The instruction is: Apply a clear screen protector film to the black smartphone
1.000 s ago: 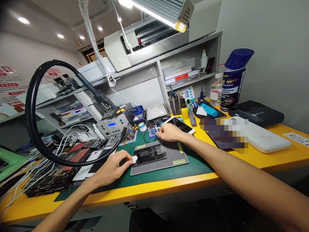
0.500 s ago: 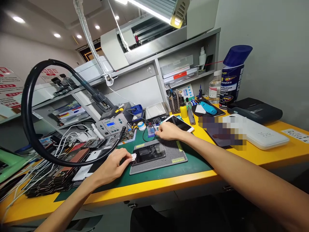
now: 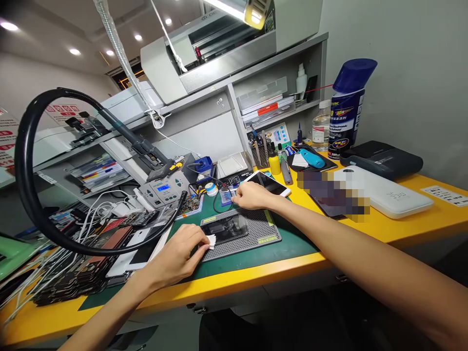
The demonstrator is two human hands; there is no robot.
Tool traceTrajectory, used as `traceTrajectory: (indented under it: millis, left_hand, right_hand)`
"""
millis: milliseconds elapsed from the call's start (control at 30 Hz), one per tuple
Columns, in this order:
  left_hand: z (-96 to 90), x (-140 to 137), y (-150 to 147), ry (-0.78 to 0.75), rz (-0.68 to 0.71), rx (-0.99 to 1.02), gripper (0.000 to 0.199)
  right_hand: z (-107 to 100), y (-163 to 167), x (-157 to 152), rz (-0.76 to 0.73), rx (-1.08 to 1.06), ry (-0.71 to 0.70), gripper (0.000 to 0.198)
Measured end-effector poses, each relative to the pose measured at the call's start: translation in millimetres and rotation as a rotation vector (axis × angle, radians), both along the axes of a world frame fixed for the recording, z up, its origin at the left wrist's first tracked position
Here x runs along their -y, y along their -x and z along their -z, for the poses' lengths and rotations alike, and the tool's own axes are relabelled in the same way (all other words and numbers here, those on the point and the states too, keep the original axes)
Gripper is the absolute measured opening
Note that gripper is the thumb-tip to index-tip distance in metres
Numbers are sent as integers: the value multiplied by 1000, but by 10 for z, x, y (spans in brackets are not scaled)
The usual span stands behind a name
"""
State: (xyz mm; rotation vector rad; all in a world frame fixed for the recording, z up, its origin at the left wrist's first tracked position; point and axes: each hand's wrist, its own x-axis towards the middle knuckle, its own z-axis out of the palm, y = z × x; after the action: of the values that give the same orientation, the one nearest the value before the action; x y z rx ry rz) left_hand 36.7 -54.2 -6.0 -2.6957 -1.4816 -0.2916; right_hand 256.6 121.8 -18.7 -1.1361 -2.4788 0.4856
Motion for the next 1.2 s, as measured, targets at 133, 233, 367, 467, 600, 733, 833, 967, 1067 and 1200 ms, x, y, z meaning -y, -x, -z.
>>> traceTrajectory:
  millis: [133,233,367,467,600,733,833,967,1067,1200]
  left_hand:
    - [9,-119,-270,-50,65,-34,16]
    - [20,-220,-480,-87,89,-72,18]
    - [13,-332,-724,-122,100,-126,20]
    - [4,-381,-843,-125,104,-145,20]
    - [3,-414,-887,-94,81,-94,16]
    - [-3,-452,-868,2,26,17,12]
    - [0,-500,-864,50,-14,62,11]
    - [32,-610,-864,39,-45,72,14]
    - [59,-717,-851,18,-61,71,15]
    - [68,-826,-821,-11,-73,51,17]
  right_hand:
    - [2,3,2,2,-5,-17,37]
    - [-4,3,9,5,-3,-20,37]
    - [-7,-1,14,10,-1,-26,38]
    - [3,-6,4,10,-3,-33,38]
    - [24,-8,-19,3,-7,-38,38]
    - [36,-10,-29,-4,-11,-37,39]
    - [36,-10,-30,-6,-8,-32,38]
    - [37,-8,-35,-13,-4,-30,37]
    - [43,-9,-49,-14,-9,-33,36]
    - [45,-22,-68,-12,-23,-35,32]
